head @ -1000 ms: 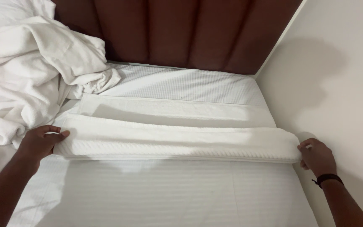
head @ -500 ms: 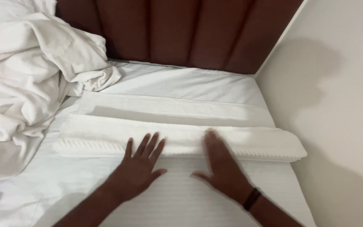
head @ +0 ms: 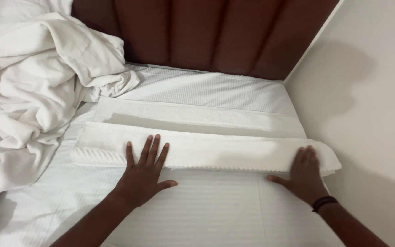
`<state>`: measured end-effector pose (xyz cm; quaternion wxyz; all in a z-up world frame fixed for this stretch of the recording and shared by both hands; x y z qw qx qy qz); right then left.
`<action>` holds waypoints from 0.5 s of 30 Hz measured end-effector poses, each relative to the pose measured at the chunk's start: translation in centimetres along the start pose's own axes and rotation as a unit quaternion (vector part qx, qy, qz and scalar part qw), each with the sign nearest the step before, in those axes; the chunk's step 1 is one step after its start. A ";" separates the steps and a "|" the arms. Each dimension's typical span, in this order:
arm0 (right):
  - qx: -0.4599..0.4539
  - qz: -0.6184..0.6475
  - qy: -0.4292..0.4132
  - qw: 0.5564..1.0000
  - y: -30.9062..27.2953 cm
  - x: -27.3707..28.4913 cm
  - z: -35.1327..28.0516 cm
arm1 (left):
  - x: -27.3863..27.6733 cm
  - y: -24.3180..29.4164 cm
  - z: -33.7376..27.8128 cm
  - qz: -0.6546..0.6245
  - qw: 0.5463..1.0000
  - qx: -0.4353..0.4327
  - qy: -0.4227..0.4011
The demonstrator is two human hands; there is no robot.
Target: The person folds a white towel on a bed. They smooth the towel flat, fold it in half lengthwise, and then roll it tightly from one end to the other to create a compact cylindrical shape.
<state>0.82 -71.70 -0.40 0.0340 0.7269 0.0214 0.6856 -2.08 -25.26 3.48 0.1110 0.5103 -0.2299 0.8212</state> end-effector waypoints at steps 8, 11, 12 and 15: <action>-0.136 0.082 -0.089 0.983 8.7 -2.4 -0.5 | -0.6 1.4 0.6 -0.006 0.997 0.008 -0.076; -0.131 0.060 -0.057 0.988 8.0 -1.4 -0.5 | 0.4 3.9 1.8 -0.033 0.999 0.020 0.026; -0.129 0.016 -0.058 0.990 7.6 -1.3 -0.5 | 1.2 4.9 2.2 -0.050 0.996 0.024 0.075; -0.149 0.047 -0.075 0.985 7.4 -1.1 -0.5 | 3.9 11.5 6.1 -0.133 0.991 -0.027 0.018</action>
Point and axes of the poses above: each hand's wrist, its own z-axis towards the middle knuckle, its own x-axis out of the back of the hand, y = z × x, the point moved 7 cm from there along z, towards the middle knuckle, and after that the axes turned 15 degrees about z, right-handed, at the moved point
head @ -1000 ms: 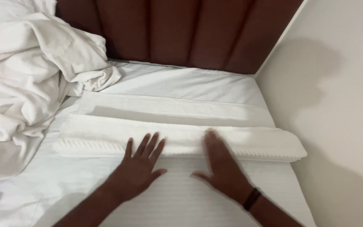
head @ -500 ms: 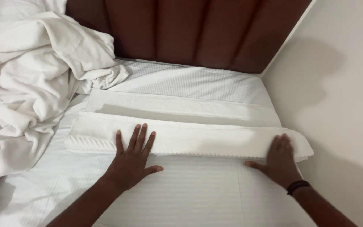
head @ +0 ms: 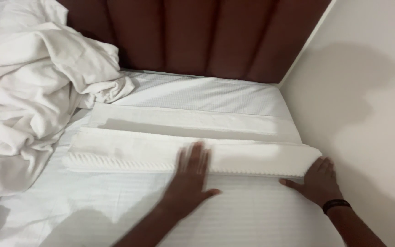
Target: The person folds a white towel on a bed. They smooth the towel flat, fold it in half lengthwise, and then roll it tightly from one end to the other to create a compact cylindrical shape.
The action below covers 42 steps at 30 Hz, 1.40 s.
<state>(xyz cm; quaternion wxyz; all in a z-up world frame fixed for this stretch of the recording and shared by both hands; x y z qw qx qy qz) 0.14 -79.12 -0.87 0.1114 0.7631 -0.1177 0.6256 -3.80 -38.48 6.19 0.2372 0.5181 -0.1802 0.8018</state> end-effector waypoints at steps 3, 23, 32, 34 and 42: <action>0.004 -0.021 0.000 1.000 0.2 -0.1 -0.1 | -0.5 6.7 3.9 -0.032 0.998 -0.030 0.041; -0.002 0.028 -0.003 1.000 1.3 -1.3 0.8 | -5.4 -18.1 -7.0 0.170 0.871 0.456 -0.067; 0.009 0.027 0.002 1.000 0.9 -1.1 1.1 | -4.8 -27.4 -12.7 0.084 0.841 0.528 -0.086; 0.003 0.026 -0.009 1.000 -0.3 0.1 0.0 | -5.4 -27.7 -12.9 0.087 0.838 0.531 -0.088; 0.362 0.138 0.123 0.913 -16.9 5.0 -8.6 | -6.4 -28.9 -12.8 0.051 0.816 0.558 -0.142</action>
Point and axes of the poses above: each hand's wrist, its own z-axis towards the middle knuckle, its own x-axis out of the back of the hand, y = z × x, the point moved 7 cm from there along z, towards the middle knuckle, and after that the axes turned 15 degrees about z, right-handed, at the moved point
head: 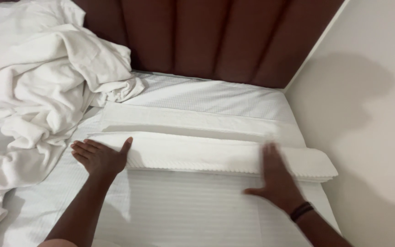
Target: The person folds a white towel on a bed. They smooth the towel flat, fold it in half lengthwise, and then roll it tightly from one end to the other to create a compact cylindrical shape.
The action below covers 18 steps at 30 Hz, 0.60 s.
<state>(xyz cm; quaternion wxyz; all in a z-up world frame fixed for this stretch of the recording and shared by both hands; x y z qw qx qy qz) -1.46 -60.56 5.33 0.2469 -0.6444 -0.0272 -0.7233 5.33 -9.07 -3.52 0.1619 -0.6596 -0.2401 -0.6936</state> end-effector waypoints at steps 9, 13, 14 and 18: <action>-0.042 0.071 -0.057 0.995 2.8 -2.2 0.8 | -0.9 -0.3 0.8 -0.009 0.999 0.001 -0.035; -0.148 -0.015 -0.078 0.986 7.3 -1.6 -0.2 | -1.1 -0.2 1.1 0.017 0.999 0.009 -0.049; -0.189 -0.035 -0.078 0.978 8.6 -1.5 -0.6 | -1.2 -0.3 1.2 0.011 0.999 0.005 -0.042; -0.288 -0.066 -0.059 0.954 13.7 -1.7 -2.2 | -1.5 -0.5 1.2 0.005 1.000 -0.006 -0.023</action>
Point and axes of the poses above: each hand's wrist, its own z-axis towards the middle knuckle, its own x-axis out of the back of the hand, y = z × x, the point moved 7 cm from there along z, towards the middle knuckle, and after that the axes turned 15 degrees about z, right-handed, at the moved point
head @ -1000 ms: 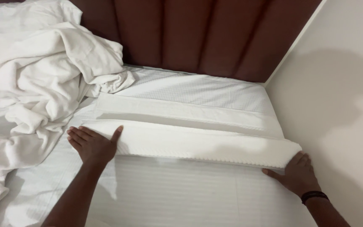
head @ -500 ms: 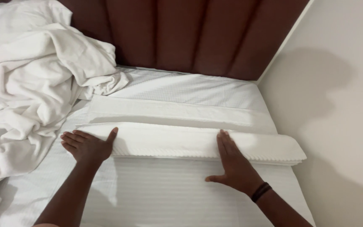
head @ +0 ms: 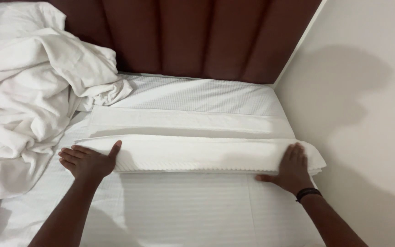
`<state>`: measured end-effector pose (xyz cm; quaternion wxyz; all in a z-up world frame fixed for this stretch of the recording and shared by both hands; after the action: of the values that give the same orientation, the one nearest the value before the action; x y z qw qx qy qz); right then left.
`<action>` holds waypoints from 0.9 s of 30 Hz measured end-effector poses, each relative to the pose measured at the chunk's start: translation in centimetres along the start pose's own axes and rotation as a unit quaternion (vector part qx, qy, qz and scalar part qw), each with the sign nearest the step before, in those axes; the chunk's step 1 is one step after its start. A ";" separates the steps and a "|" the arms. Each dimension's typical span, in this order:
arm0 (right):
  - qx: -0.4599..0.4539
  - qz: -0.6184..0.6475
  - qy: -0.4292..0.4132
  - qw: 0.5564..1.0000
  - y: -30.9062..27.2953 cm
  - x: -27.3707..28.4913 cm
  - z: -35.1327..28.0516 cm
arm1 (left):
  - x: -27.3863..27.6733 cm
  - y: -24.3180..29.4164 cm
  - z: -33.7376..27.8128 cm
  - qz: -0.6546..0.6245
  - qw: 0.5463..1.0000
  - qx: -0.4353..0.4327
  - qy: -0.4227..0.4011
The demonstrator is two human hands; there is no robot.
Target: The person folds a white towel on a bed. They smooth the towel flat, fold it in half lengthwise, and then roll it tightly from one end to the other to create a compact cylindrical shape.
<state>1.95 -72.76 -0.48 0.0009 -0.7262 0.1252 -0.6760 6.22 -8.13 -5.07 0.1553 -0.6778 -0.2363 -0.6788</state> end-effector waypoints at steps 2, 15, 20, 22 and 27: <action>-0.019 0.016 0.000 1.000 1.8 -0.6 0.5 | 0.5 0.2 0.0 0.007 1.000 0.005 -0.017; -0.066 -0.059 0.054 0.995 3.6 -1.8 0.7 | 2.1 1.5 -1.6 0.059 0.997 0.034 0.043; -0.070 -0.066 0.040 0.995 2.8 -1.0 0.3 | 6.2 14.9 -11.5 0.112 0.961 -0.109 0.229; -0.066 -0.063 0.040 0.995 3.0 -1.2 0.2 | 5.8 20.8 -16.3 0.095 0.957 -0.170 0.217; -0.065 -0.056 0.046 0.995 3.0 -1.1 0.5 | 4.9 28.4 -23.9 -0.015 0.921 -0.378 0.097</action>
<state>1.84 -75.54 -2.08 -0.0900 -0.6986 0.1280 -0.6982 0.90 -44.11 3.68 -0.1008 -0.6134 0.0442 -0.7820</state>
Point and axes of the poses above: each hand's wrist, its own z-axis towards the middle knuckle, its own x-axis out of the back of the hand, y = z × x, the point moved 7 cm from there along z, towards the middle knuckle, and after that the axes turned 15 degrees about z, right-handed, at the moved point
